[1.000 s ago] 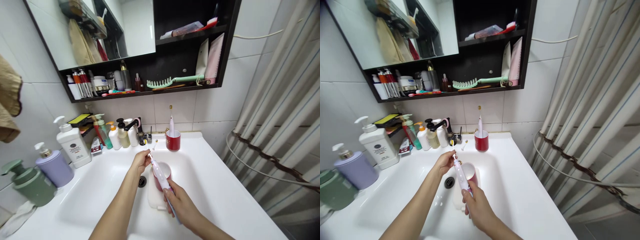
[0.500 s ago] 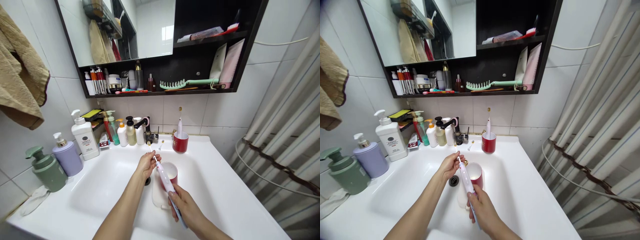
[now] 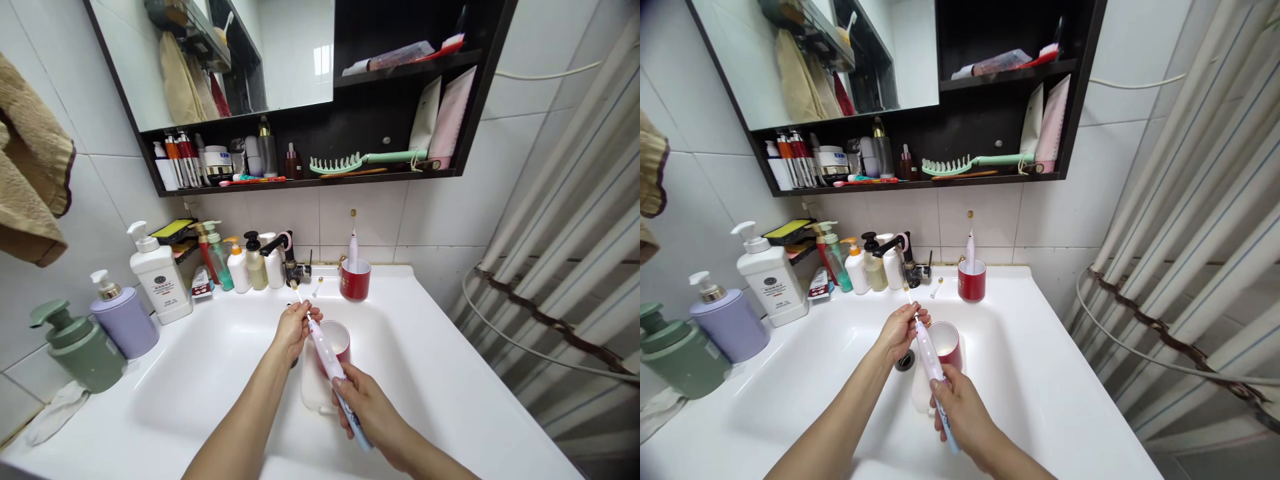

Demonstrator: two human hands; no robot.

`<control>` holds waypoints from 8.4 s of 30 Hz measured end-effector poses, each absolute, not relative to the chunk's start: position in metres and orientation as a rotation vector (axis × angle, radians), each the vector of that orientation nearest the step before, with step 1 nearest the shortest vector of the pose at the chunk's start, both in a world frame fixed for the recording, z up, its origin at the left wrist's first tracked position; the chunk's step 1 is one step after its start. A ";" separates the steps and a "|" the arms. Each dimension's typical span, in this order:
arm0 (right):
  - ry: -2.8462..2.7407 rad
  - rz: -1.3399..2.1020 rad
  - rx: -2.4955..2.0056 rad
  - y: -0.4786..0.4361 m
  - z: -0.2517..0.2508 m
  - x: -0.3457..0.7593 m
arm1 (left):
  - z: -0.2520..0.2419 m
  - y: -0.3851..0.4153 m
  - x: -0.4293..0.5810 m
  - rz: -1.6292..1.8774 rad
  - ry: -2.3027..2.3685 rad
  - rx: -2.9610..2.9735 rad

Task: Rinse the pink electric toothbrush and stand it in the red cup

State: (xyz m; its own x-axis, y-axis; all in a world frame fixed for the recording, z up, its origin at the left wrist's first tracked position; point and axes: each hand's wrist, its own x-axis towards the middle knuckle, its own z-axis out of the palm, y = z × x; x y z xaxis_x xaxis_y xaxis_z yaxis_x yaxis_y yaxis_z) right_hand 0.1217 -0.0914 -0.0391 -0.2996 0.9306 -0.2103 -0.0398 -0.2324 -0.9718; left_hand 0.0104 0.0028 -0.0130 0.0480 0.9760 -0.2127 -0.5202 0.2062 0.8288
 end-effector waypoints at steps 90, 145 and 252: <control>-1.386 0.345 -1.687 -0.006 0.009 0.207 | -0.007 -0.020 0.093 0.935 0.964 2.276; -1.672 0.565 -1.386 -0.010 0.004 0.126 | -0.049 -0.045 0.025 0.954 1.429 2.316; -1.341 1.516 -1.227 -0.092 -0.030 0.116 | -0.013 -0.011 0.014 1.292 0.862 0.666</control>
State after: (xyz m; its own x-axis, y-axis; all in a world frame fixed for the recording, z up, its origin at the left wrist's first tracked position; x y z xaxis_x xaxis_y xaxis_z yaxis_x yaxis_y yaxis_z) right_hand 0.1164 -0.0919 -0.0300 -0.2541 0.9516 -0.1730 0.0558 -0.1642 -0.9849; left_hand 0.0144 -0.0113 -0.0132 0.0551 0.9840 -0.1695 -0.5345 0.1725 0.8274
